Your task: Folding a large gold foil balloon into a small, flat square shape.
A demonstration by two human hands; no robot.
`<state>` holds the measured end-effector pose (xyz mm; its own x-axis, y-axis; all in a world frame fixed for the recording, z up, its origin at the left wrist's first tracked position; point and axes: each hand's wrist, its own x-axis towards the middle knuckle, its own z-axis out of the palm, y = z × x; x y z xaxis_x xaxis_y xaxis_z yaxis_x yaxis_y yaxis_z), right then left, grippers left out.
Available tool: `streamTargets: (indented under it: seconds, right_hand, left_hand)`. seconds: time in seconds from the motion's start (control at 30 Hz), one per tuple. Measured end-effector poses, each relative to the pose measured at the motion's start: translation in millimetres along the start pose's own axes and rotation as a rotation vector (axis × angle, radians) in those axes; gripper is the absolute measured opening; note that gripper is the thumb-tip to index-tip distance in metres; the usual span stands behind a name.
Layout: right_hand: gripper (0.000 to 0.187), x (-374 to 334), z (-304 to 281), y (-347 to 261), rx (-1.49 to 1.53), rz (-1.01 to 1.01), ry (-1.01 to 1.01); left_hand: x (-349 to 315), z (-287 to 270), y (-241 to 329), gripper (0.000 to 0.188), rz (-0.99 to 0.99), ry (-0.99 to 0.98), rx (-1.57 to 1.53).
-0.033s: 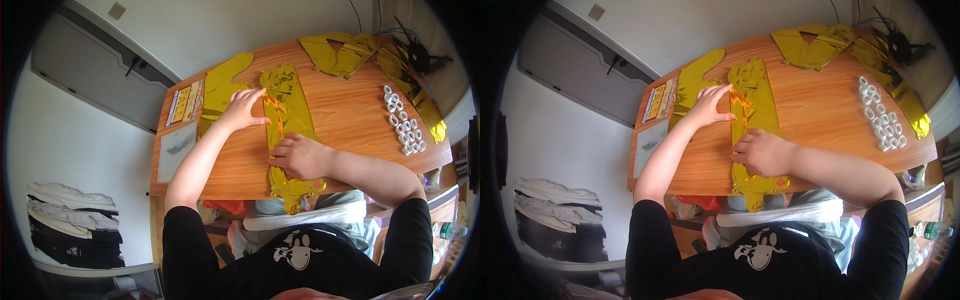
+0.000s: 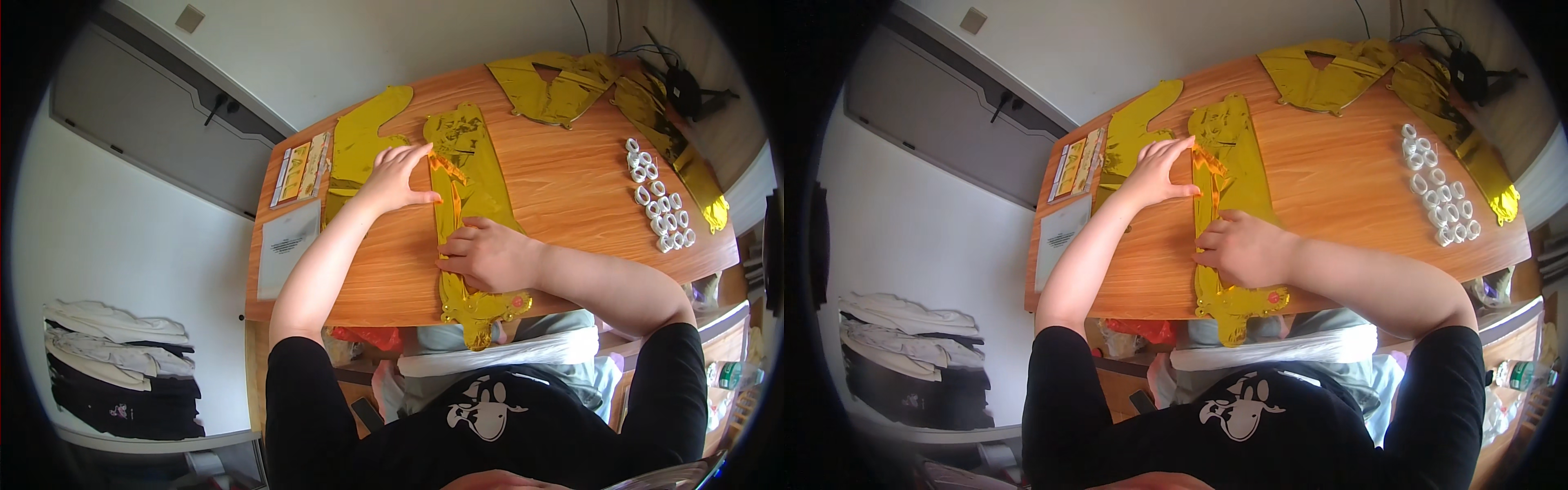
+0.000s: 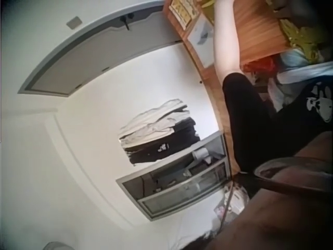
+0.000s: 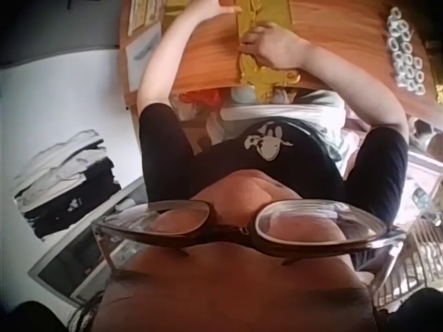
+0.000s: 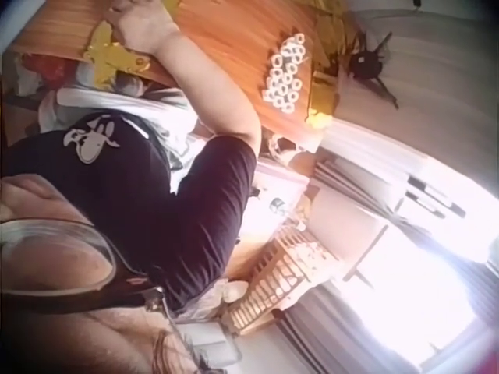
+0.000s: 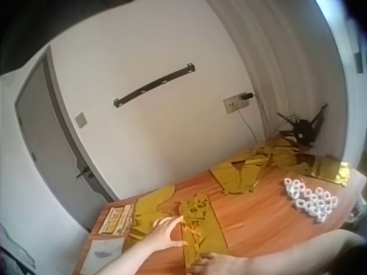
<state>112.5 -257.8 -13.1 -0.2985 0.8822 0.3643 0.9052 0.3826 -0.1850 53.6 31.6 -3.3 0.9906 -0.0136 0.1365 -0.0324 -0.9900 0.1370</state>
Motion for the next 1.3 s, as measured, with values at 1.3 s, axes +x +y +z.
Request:
streamTargets:
  seconds: [1.3]
  right_hand:
    - [0.019, -10.9, -10.5, 52.3, -0.344, 0.702, 0.327]
  left_hand:
    - [-26.9, 23.9, 73.8, 0.081, 0.258, -0.13, -0.029]
